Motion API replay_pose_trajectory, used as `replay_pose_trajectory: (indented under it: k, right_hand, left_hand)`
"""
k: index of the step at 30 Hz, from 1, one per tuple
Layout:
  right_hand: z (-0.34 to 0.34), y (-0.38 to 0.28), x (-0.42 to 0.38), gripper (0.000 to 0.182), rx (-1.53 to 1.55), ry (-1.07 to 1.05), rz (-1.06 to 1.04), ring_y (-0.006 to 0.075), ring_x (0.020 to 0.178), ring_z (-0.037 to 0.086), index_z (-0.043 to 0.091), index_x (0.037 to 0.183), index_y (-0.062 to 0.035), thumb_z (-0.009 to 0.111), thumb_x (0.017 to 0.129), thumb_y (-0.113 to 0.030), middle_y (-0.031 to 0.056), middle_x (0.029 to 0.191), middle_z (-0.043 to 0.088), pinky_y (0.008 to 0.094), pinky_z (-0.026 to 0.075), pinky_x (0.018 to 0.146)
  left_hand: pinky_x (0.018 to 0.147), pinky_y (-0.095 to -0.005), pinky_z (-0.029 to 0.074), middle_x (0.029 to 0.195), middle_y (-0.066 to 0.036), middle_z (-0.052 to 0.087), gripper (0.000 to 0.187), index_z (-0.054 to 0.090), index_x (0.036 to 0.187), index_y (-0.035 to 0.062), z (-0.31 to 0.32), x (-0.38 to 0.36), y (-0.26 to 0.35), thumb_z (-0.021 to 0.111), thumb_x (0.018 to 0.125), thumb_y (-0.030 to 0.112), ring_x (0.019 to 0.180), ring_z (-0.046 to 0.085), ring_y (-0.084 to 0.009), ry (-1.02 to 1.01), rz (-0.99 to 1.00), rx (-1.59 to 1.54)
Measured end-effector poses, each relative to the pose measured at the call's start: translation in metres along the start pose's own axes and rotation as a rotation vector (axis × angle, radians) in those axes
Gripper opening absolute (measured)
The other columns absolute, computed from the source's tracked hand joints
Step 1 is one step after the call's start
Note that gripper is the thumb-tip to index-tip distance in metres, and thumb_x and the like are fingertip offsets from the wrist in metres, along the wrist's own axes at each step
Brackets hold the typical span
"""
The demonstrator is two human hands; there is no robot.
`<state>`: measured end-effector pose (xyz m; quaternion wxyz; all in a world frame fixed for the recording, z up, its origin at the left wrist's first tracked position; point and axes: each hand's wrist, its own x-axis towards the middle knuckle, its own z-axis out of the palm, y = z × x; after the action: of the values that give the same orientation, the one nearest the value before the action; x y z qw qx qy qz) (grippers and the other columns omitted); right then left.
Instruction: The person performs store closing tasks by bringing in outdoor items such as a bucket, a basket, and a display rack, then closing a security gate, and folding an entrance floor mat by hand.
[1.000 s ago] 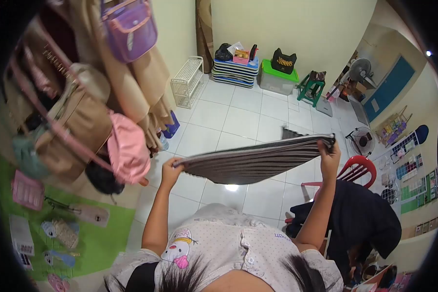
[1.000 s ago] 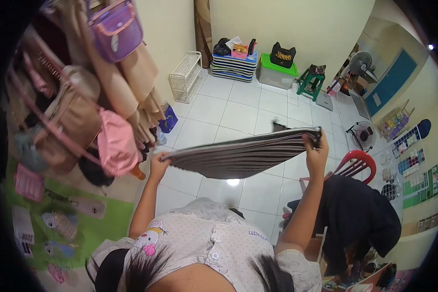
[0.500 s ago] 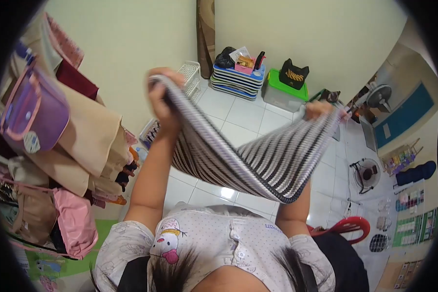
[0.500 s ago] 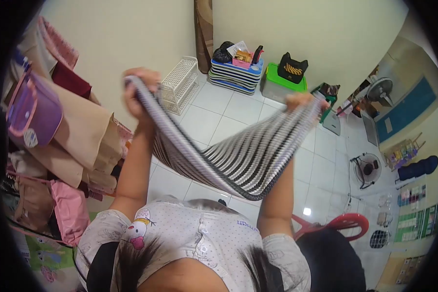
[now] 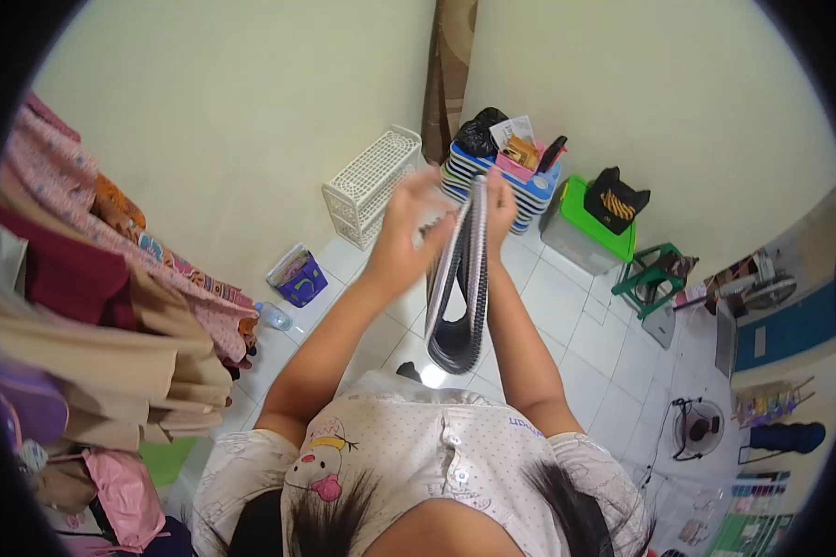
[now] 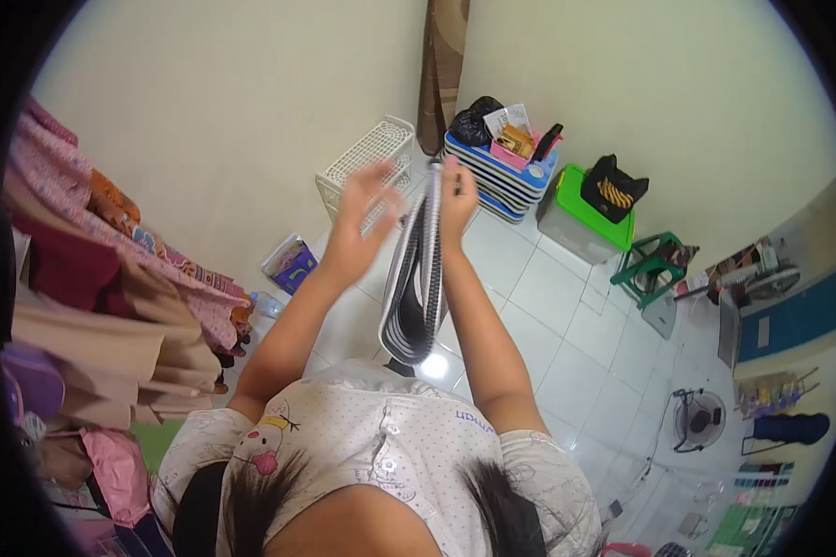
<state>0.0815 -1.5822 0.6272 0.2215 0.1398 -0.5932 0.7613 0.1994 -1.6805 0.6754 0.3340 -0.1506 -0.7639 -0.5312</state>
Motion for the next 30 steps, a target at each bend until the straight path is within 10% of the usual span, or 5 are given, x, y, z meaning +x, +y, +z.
replay_pose_trajectory:
  k: [5, 12, 15, 19, 30]
  right_hand:
    - [-0.005, 0.053, 0.098, 0.037, -0.100, 0.095, 0.027, 0.0059, 0.055, 0.035, 0.044, 0.061, -0.0062, 0.050, 0.090, -0.028, -0.0031, 0.057, 0.041, 0.0222, 0.030, 0.051]
    - [-0.001, 0.106, 0.210, 0.037, -0.282, -0.107, 0.199, 0.0074, 0.067, 0.042, 0.049, 0.079, -0.0039, 0.062, 0.081, -0.038, 0.0000, 0.071, 0.048, 0.0214, 0.038, 0.064]
    - [0.004, 0.119, 0.260, 0.080, 0.293, -0.684, 0.313, 0.0151, 0.093, 0.051, 0.022, 0.132, -0.0033, 0.068, 0.075, -0.036, 0.0057, 0.104, 0.051, 0.0290, 0.040, 0.085]
    - [0.000, 0.260, 0.253, 0.068, -0.289, -1.699, 1.090, 0.0199, 0.113, 0.042, 0.043, 0.124, 0.0026, 0.069, 0.072, -0.033, 0.0109, 0.123, 0.049, 0.0317, 0.029, 0.099]
    - [0.084, 0.436, 0.312, 0.048, 0.013, -1.532, 1.579, 0.0199, 0.095, 0.057, 0.050, 0.114, 0.0055, 0.067, 0.075, -0.017, 0.0125, 0.107, 0.059, 0.0305, 0.045, 0.084]
  left_hand:
    - [0.098, -0.0644, -0.003, 0.136, -0.009, 0.035, 0.044, 0.059, 0.067, 0.0086, -0.007, 0.012, -0.017, 0.061, 0.069, 0.053, 0.128, 0.022, -0.0340, -0.548, -0.050, 0.630]
    - [0.055, -0.0275, 0.044, 0.065, -0.007, 0.056, 0.030, 0.053, 0.065, 0.0018, -0.022, 0.099, -0.141, 0.076, 0.066, 0.022, 0.056, 0.054, -0.0205, -0.113, -0.163, 0.555]
    - [0.080, -0.0286, 0.041, 0.109, -0.010, 0.053, 0.048, 0.041, 0.111, 0.0016, -0.048, 0.121, -0.208, 0.067, 0.075, 0.021, 0.091, 0.051, -0.0172, 0.124, -0.382, -0.138]
    - [0.105, -0.0360, 0.022, 0.135, -0.011, 0.034, 0.061, 0.023, 0.136, 0.0052, -0.015, 0.033, -0.300, 0.038, 0.090, 0.042, 0.124, 0.032, -0.0210, 0.387, -0.882, -0.547]
    - [0.091, -0.0331, 0.041, 0.113, -0.012, 0.055, 0.058, 0.044, 0.121, -0.0018, 0.011, 0.084, -0.416, 0.062, 0.080, 0.036, 0.103, 0.053, -0.0211, 0.313, -1.667, -0.386]
